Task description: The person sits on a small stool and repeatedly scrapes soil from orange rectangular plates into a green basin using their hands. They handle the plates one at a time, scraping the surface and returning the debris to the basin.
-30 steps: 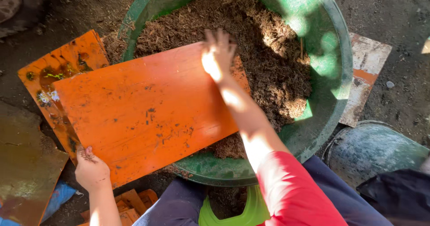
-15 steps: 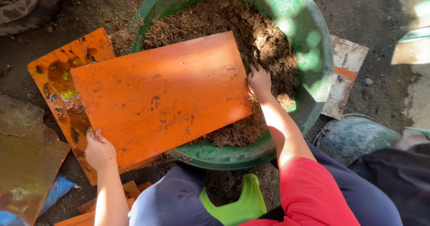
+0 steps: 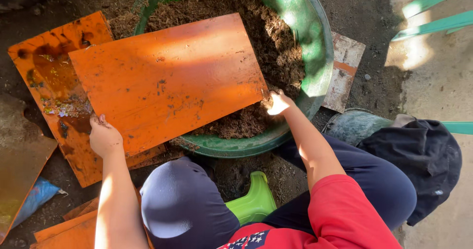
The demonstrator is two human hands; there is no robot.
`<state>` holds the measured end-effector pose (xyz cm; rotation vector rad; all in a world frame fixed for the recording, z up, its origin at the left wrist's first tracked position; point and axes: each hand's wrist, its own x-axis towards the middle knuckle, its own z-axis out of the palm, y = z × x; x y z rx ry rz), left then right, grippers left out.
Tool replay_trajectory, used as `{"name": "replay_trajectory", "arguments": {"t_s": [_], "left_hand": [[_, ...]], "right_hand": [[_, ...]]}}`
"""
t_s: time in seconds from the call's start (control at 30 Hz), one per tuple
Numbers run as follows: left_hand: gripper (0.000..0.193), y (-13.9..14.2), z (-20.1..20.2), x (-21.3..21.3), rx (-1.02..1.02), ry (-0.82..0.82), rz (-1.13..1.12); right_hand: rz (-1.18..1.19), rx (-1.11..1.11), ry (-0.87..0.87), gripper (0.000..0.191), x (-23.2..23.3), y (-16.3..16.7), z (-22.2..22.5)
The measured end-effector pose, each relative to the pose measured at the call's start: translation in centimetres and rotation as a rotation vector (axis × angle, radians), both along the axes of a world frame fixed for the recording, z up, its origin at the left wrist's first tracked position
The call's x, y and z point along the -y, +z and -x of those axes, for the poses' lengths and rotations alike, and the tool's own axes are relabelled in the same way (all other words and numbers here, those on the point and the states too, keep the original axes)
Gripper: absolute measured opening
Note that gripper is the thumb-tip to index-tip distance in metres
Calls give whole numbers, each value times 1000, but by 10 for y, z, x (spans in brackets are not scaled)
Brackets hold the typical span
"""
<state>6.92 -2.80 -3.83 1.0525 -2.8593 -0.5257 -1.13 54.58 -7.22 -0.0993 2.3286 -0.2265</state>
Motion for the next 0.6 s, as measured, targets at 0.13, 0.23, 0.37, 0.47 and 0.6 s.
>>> {"name": "replay_trajectory", "arguments": {"t_s": [0.13,0.23,0.37,0.47,0.6], "left_hand": [[35,4,4,-5,-23,-31,20],[34,1,4,-10,30,-8,9],[34,-8,-2,-15,17,2,-8],[33,-16,-5,-17,-117,-32,-30],[31,-26,-7,-15,-138,25,-108]], "right_hand": [[69,-197,-22,47,0,14,3],[203,-167,-499,37,16,48,8],[642,-70,-1309,34,120,91,10],[49,-465,-71,53,196,100,-17],[-74,-537,-199,55,192,75,7]]}}
